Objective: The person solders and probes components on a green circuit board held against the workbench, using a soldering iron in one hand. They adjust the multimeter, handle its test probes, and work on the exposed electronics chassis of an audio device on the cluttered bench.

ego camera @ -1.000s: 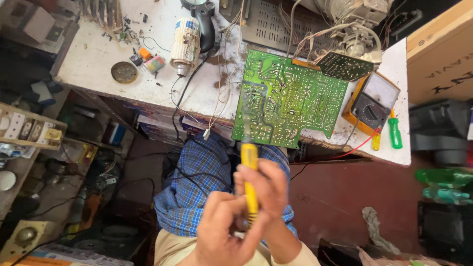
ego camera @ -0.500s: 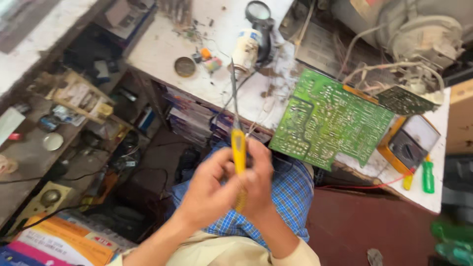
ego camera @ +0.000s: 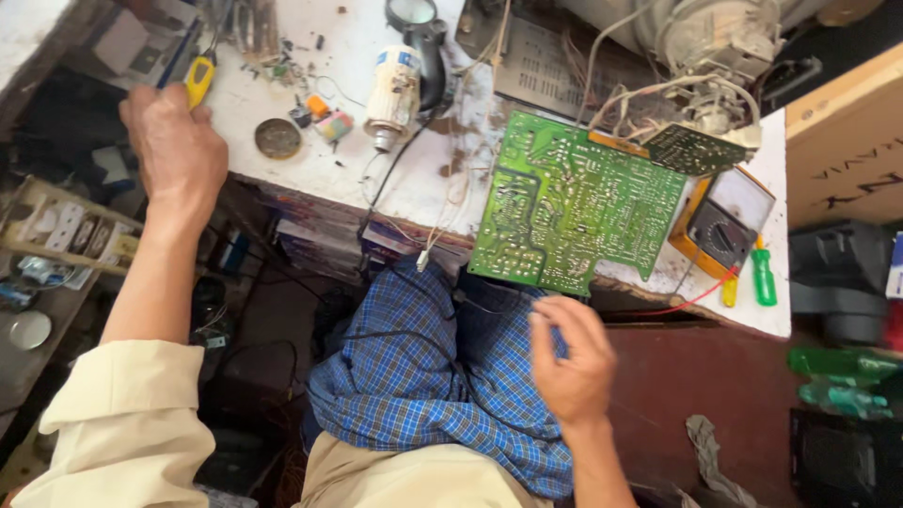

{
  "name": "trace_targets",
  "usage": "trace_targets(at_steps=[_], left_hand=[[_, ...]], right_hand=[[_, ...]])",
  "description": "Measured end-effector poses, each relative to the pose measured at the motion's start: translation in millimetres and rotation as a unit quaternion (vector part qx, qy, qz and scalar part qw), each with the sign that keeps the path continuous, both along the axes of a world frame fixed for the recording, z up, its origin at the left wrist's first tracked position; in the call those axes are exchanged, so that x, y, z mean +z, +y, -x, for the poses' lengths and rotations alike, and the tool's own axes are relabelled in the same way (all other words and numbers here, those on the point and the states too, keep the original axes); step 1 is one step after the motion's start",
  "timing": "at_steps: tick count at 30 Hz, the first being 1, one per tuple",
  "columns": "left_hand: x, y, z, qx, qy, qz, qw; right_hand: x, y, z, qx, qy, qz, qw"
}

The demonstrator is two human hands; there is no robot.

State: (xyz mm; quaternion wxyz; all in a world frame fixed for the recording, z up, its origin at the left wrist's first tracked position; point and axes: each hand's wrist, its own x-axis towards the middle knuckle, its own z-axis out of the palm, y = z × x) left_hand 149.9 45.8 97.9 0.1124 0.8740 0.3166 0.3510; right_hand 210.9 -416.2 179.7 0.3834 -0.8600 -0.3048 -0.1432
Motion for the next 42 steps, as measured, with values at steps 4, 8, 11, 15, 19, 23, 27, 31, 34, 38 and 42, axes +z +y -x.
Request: trace_targets(at_steps=[4, 8, 11, 15, 19, 23, 27, 31, 34, 38, 42], left_hand=[[20, -32, -5, 0.031, 0.019, -0.06, 0.998], [45, -136, -29, -0.207, -0.109, 0.016, 0.972], [44, -225, -63, -0.304, -0.121, 0.239, 0.915], [44, -256, -114, -0.329, -0.009, 0.343, 0.88], [59, -265, -123, -0.328, -0.138, 0.641, 0.68], [86, -260, -96, -0.339, -0.165, 0.73, 0.57], [119, -255, -57, -0.321, -0.158, 0.718, 0.596], [162, -256, -25, -0.339, -0.16, 0.551, 0.746], [188, -269, -10, -0.355, -0.143, 0.439, 0.813], [206, -300, 0, -0.404, -0.135, 0.361, 0.83], [218, -328, 0, -0.466, -0.128, 0.294, 0.825]], right_hand=[[-3, -48, -24, -0.082, -0.036, 0.015, 0.996], [-13, -69, -71, -0.163, 0.007, 0.007, 0.987], [-22, -65, -116, -0.164, -0.058, 0.054, 0.983], [-21, -50, -148, -0.143, -0.043, 0.064, 0.987], [-6, -44, -141, -0.149, 0.101, 0.031, 0.983], [5, -50, -121, -0.103, 0.145, -0.041, 0.983], [-11, -54, -103, 0.001, 0.266, -0.227, 0.937], [-39, -38, -93, 0.069, 0.416, -0.407, 0.81], [-49, -23, -94, 0.129, 0.467, -0.452, 0.749], [-49, -20, -101, 0.149, 0.509, -0.487, 0.694], [-51, -34, -102, 0.235, 0.501, -0.524, 0.647]])
